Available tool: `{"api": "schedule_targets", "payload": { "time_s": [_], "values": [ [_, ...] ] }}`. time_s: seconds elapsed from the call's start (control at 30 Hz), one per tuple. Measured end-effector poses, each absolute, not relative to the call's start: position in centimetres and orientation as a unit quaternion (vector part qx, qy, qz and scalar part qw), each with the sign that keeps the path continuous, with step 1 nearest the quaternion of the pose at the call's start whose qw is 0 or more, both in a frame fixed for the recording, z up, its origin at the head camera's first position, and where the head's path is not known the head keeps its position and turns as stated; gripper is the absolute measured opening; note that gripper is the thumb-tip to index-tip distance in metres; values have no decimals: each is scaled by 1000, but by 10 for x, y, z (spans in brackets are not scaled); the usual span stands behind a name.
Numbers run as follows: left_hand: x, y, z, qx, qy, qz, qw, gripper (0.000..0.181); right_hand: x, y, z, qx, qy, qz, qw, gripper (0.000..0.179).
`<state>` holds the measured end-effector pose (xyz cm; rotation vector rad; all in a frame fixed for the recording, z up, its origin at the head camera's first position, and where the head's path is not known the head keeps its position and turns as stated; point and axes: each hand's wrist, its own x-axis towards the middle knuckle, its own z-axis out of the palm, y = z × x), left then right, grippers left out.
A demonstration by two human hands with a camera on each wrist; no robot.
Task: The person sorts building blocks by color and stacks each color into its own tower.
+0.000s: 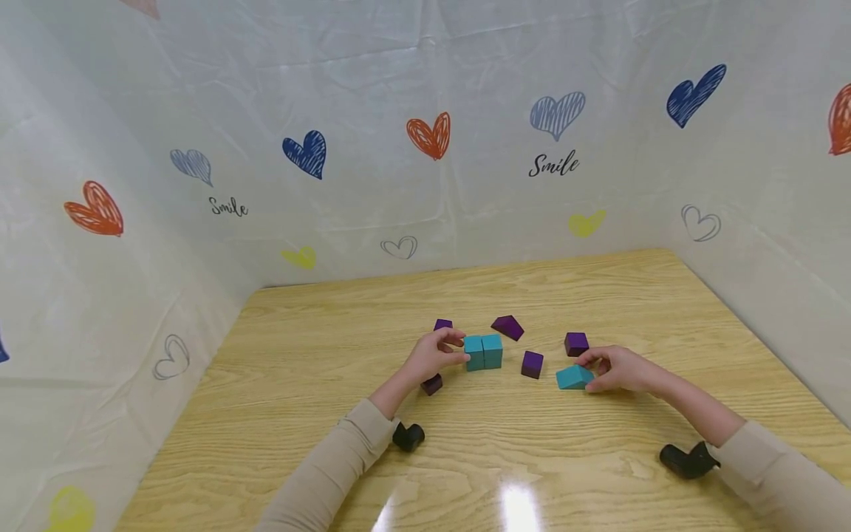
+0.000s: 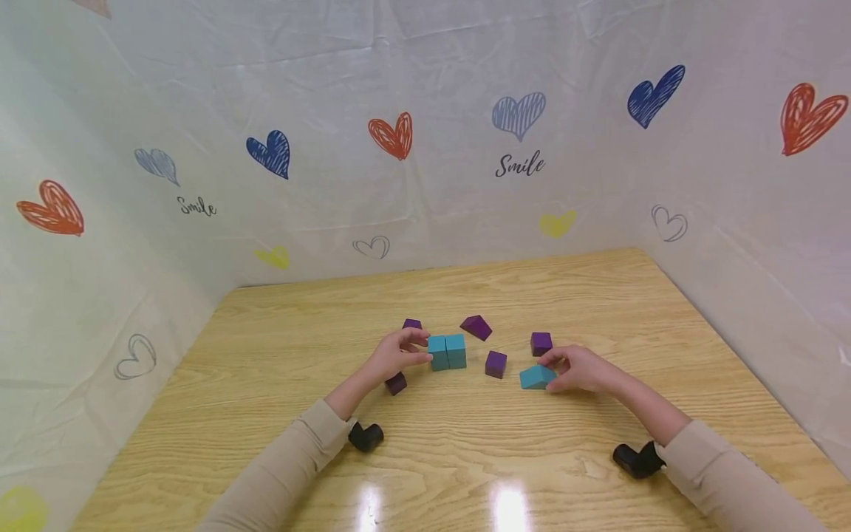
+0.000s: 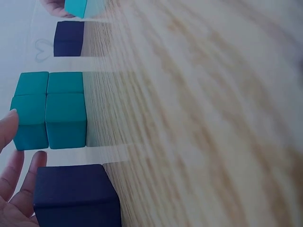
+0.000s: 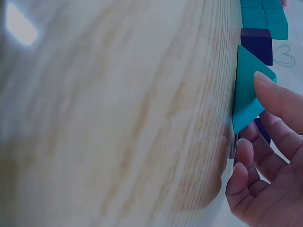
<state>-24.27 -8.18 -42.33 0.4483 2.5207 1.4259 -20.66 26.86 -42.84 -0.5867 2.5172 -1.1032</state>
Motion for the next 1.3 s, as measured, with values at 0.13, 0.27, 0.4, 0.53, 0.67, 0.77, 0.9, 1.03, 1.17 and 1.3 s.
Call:
{"api": "schedule_targets", "payload": {
  "time_s": [0.13,0.27,0.4,0.53,0.67,0.77,0.9,1.03,1.17,1.3],
  "values": [
    [-242,-82,-422,150,855,485,107,36,-206,268,-428,-208,883,-388,162,43],
    [-241,-82,-422,149,854,487,108,36,-206,267,-428,-209,884,-387,158,42],
    [-240,-81,-423,149,853,487,109,36,-205,268,-427,-202,889,-382,154,42],
    [-241,-81,-423,151,853,488,107,35,-204,268,-425,-187,896,-375,146,42],
    [-241,-81,-424,152,853,488,106,35,-206,267,-420,-183,904,-362,134,41],
    [-240,-81,-425,150,852,490,107,36,-210,264,-413,-185,904,-364,127,41],
    [-239,-81,-425,148,851,492,108,37,-215,259,-403,-191,899,-375,123,44],
    [-239,-81,-426,146,852,491,109,37,-220,248,-395,-196,899,-374,117,47],
    [-238,-81,-425,142,853,490,110,36,-224,234,-390,-201,895,-381,111,46],
    [-237,-81,-424,142,853,490,109,36,-228,217,-387,-210,893,-386,98,43]
  ]
}}
